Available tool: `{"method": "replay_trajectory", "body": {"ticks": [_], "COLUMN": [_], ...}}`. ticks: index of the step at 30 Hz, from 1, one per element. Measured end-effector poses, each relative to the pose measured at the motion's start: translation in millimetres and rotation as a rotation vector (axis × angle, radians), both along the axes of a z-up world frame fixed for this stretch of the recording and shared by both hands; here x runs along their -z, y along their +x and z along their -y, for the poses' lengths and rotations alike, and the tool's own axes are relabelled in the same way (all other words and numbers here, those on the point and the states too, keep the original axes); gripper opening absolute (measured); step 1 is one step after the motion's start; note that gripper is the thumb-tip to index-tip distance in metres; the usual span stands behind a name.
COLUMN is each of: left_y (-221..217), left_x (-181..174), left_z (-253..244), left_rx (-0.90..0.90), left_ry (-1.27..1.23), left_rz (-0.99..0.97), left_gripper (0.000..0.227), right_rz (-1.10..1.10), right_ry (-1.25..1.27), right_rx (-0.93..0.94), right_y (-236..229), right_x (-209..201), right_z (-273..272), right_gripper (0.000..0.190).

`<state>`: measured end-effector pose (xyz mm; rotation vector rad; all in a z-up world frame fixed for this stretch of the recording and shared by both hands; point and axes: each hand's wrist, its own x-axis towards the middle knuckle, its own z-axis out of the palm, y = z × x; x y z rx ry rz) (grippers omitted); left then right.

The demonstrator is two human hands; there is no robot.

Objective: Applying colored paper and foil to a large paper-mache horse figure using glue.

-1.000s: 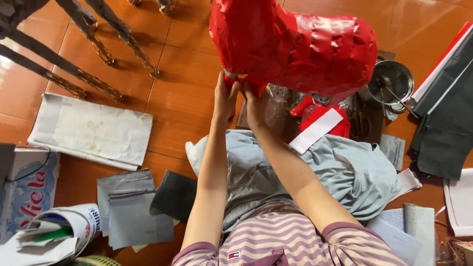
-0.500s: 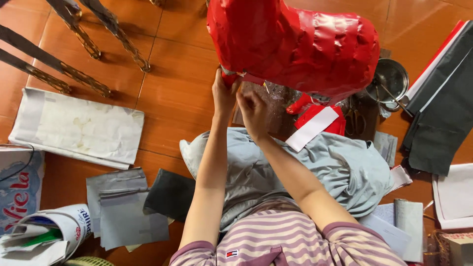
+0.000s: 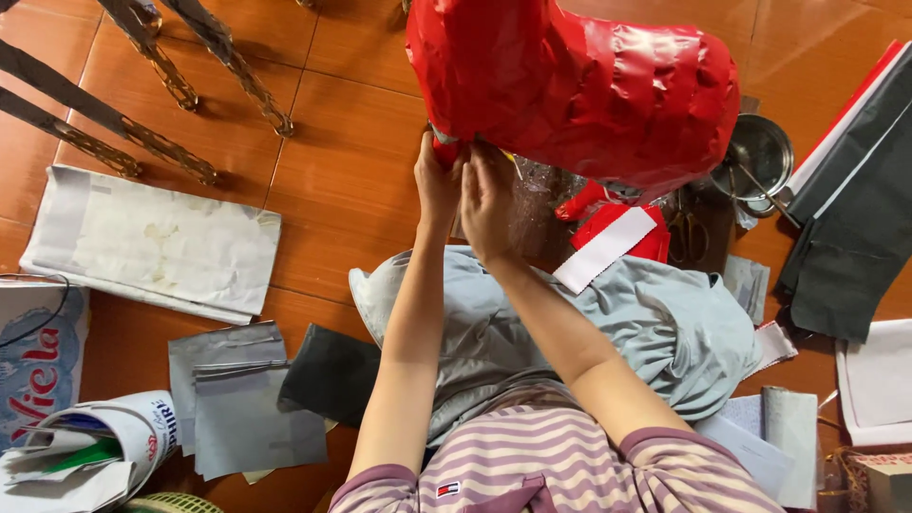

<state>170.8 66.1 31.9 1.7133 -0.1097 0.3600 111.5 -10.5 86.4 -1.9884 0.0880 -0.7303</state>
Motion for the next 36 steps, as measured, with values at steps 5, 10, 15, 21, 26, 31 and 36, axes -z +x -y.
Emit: {"method": "replay_trajectory", "body": {"ticks": [5,10,15,21,26,31,36], "left_y": [-5.5,0.2,-1.2,1.0,7.5,8.3,12.9], "left_x": [1.4,4.9,7.8,14.6,12.6,-49.2,-41.2], "left_z": [-3.2,-10.0,-10.0,-19.0,-37.5,-54.2,-55.6], "left_rx": [0.05,0.121,0.159,0.248,0.438,0.524,0.351], "left_ry": [-0.074,-0.098,-0.048,-0.164,-0.477,-0.906,-0.804], "left_rz": [-0.107,-0.131,-0.049,-0.042,-0.195,-0.272,-0.253], "left_gripper": [0.02,0.02,0.028,0.034,0.058,0.061,0.029], "right_rz": [0.001,-0.147,-0.211,-0.132,-0.192,-0.212,-0.239], "right_ry": [-0.037,0.103,0.282,0.485,0.512,0.541,0.495], "right_rx": [-0.101,-0.07,-0.109,-0.319,-0.492,-0.528,-0.485], "right_y": [8.9,22.6,27.7,33.7,43.9,49.3,54.4], "right_x": [23.7,-2.9,-6.2,6.1,18.6,27.1,51.6], "right_z": [-11.9,-13.8,-8.4,3.5,16.0,18.5,18.5], "right_gripper": [0.039,0.031,0.031,0.027,0.028,0.031,0.029]}}
